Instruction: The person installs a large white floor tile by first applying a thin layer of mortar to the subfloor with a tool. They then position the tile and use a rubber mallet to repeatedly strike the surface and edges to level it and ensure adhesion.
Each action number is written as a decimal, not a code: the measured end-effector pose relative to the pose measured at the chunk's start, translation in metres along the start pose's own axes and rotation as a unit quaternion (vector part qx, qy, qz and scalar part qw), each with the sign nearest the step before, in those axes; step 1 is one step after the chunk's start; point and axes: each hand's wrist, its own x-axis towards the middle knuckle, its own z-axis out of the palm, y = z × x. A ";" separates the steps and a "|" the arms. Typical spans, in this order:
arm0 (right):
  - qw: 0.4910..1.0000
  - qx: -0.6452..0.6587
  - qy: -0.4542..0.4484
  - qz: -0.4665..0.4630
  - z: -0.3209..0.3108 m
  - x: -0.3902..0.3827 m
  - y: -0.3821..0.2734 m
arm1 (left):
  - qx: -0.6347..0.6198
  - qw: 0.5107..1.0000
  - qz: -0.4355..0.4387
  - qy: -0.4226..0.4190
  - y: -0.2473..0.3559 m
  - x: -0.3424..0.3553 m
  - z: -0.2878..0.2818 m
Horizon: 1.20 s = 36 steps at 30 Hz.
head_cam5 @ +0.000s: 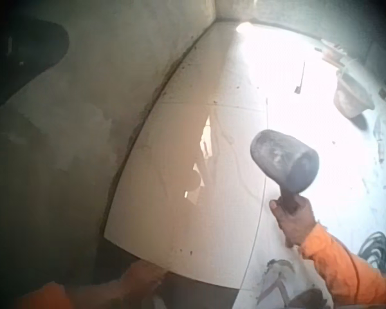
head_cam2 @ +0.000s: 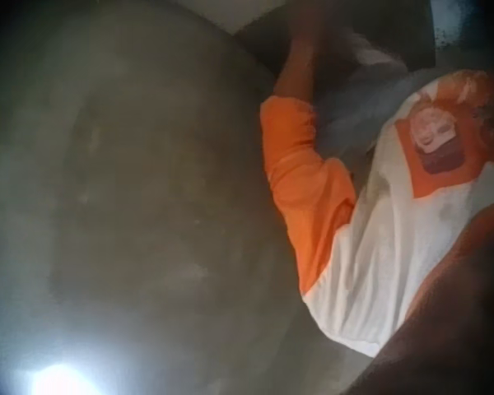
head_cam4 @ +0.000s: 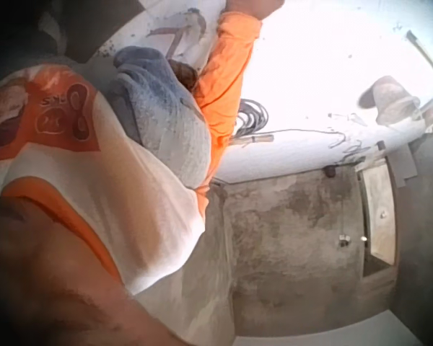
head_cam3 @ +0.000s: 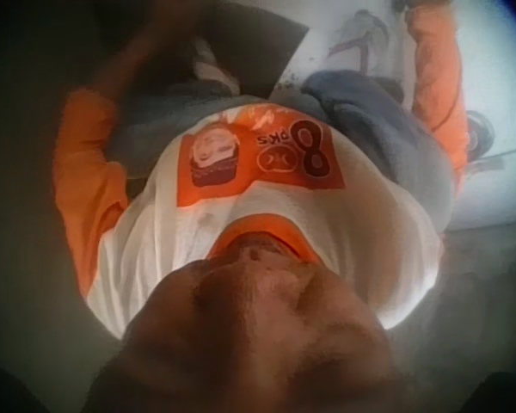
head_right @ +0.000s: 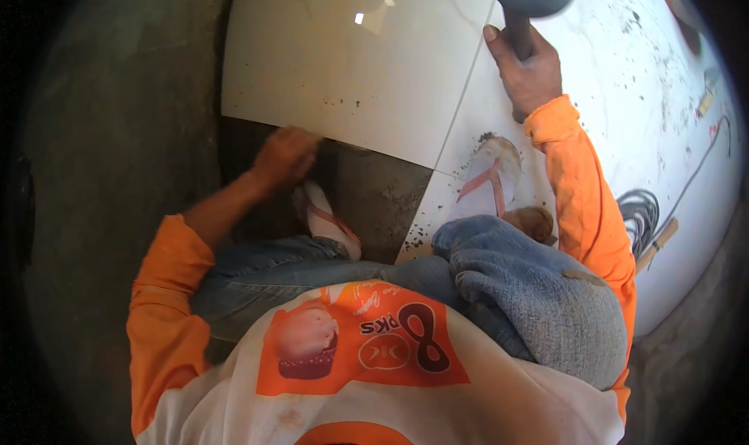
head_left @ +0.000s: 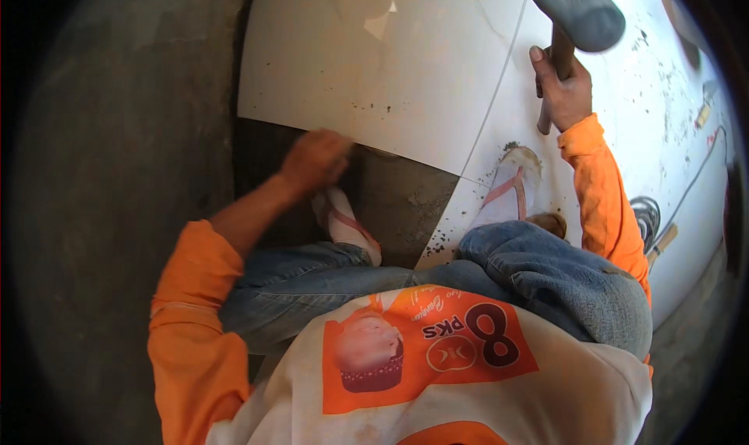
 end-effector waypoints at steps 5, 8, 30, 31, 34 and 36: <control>0.995 -0.061 0.011 -0.071 -0.005 0.013 -0.020 | 0.013 0.968 -0.247 -0.042 -0.058 -0.060 -0.072; 0.976 -0.024 0.036 -0.214 0.001 0.016 -0.019 | -0.012 0.921 -0.386 -0.054 -0.055 -0.082 -0.078; 0.898 -0.432 -0.017 -0.079 -0.075 -0.126 -0.112 | 0.029 0.945 0.321 -0.059 0.024 0.018 0.027; 0.903 -0.427 -0.002 -0.055 -0.072 -0.134 -0.109 | 0.063 0.913 0.395 -0.081 0.038 0.037 0.035; 0.925 -0.377 0.014 0.036 -0.050 -0.162 -0.094 | 0.168 0.896 0.406 -0.058 0.078 0.085 0.066; 0.928 -0.368 0.012 0.048 -0.049 -0.182 -0.077 | 0.186 0.910 0.364 -0.073 0.086 0.099 0.087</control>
